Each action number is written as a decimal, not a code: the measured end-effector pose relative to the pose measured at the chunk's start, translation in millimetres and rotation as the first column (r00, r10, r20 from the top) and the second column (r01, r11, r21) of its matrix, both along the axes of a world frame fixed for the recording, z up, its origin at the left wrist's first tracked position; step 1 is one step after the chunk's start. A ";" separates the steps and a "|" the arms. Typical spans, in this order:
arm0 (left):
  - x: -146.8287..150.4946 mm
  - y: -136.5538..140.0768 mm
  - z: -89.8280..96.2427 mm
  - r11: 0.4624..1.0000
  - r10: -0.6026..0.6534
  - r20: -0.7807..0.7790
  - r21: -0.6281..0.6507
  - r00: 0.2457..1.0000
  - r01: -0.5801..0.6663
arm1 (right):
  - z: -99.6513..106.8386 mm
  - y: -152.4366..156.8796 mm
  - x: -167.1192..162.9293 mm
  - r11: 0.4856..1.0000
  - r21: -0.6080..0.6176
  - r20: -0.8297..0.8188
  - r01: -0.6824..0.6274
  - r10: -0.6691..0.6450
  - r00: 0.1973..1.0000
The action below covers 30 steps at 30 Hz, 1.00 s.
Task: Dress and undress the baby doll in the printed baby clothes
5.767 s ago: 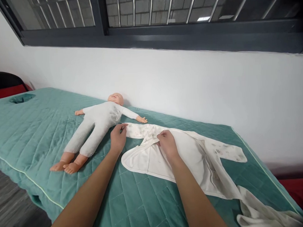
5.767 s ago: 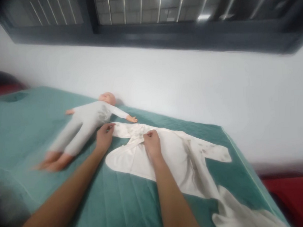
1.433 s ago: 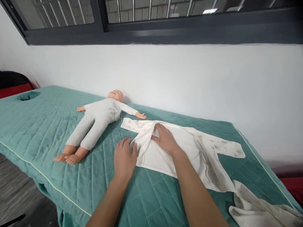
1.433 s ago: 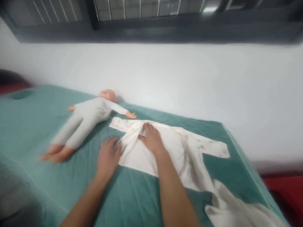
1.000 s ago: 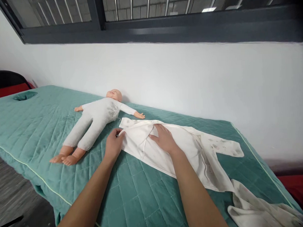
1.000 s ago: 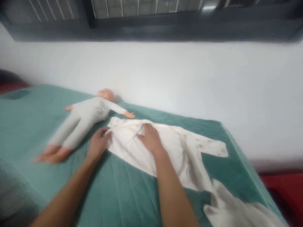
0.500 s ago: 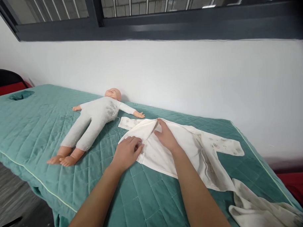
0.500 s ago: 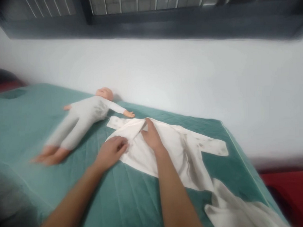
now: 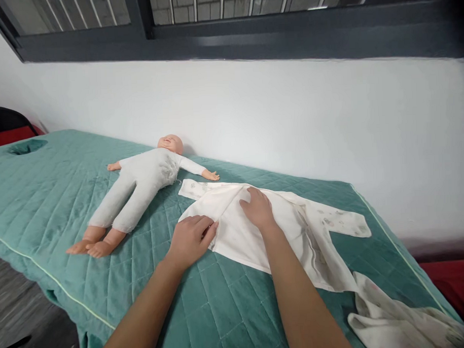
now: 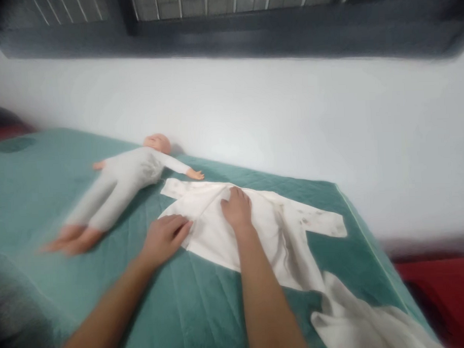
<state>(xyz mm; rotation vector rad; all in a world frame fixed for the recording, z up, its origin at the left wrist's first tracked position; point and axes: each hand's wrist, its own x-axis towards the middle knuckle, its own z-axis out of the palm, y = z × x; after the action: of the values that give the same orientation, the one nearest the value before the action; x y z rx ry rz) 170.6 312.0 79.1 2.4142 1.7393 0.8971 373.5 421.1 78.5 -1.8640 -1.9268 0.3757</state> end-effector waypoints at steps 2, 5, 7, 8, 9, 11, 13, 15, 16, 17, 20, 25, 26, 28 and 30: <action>0.3 -0.8 -1.5 0.999 0.007 -0.023 -0.044 1.000 -0.008 | 0.3 0.0 3.8 1.000 -0.028 0.058 0.009 -0.007 0.998; 0.4 -0.6 -2.8 0.995 0.052 -0.029 -0.078 0.998 -0.054 | 0.1 1.7 11.0 0.994 -0.105 0.146 0.034 -0.019 0.989; 0.0 -0.6 -2.9 0.995 0.071 -0.025 -0.073 0.997 -0.073 | -0.8 3.1 15.5 0.987 -0.150 0.171 0.052 -0.026 0.985; -0.3 -1.0 -2.8 0.996 0.069 -0.023 -0.062 0.997 -0.070 | -1.7 3.6 17.1 0.985 -0.164 0.179 0.055 -0.025 0.984; -0.6 -1.9 -2.7 0.997 0.061 -0.023 -0.046 0.998 -0.062 | -2.7 3.6 18.0 0.983 -0.173 0.188 0.054 -0.021 0.982; -1.2 -4.8 -2.2 0.999 0.038 -0.028 -0.005 0.999 -0.038 | -5.3 1.9 17.6 0.985 -0.170 0.215 0.039 -0.002 0.977; -1.5 -8.7 -1.4 0.999 0.014 -0.033 0.030 0.999 -0.013 | -7.7 -2.7 14.5 0.988 -0.155 0.255 0.021 0.019 0.967; -1.1 -12.6 -0.1 1.000 -0.005 -0.035 0.030 0.999 0.006 | -9.0 -10.1 10.4 0.991 -0.132 0.283 0.006 0.032 0.959; -0.6 -14.2 0.8 1.000 -0.017 -0.040 0.018 0.999 0.018 | -9.0 -14.7 8.8 0.992 -0.125 0.291 -0.002 0.038 0.956; -0.2 -15.7 1.7 1.000 -0.028 -0.050 0.003 0.998 0.028 | -8.7 -19.8 7.9 0.992 -0.123 0.297 -0.010 0.047 0.954; 0.4 -21.5 3.3 0.999 -0.052 -0.069 -0.014 0.996 0.051 | -6.4 -37.8 12.6 0.991 -0.131 0.313 -0.039 0.079 0.946; -6.9 -40.9 -4.9 0.994 -0.110 -0.020 0.004 0.994 0.110 | -3.6 -74.9 39.4 0.992 -0.127 0.351 -0.003 0.048 0.935; -9.2 -44.3 -8.1 0.992 -0.126 -0.022 -0.002 0.992 0.126 | -3.2 -83.1 44.5 0.992 -0.126 0.359 0.007 0.039 0.932; -13.4 -47.9 -13.9 0.992 -0.123 -0.032 -0.010 0.992 0.123 | -2.8 -100.8 51.9 0.992 -0.123 0.375 0.006 0.041 0.926; -16.3 -46.9 -17.3 0.996 -0.084 -0.059 -0.007 0.995 0.084 | -2.5 -120.1 56.2 0.993 -0.118 0.391 -0.018 0.063 0.918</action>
<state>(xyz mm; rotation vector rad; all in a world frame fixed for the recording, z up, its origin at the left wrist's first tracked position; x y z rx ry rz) 154.3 265.1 61.8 2.5146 1.6419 0.8196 429.7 301.0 76.0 -2.1031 -2.2474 0.1247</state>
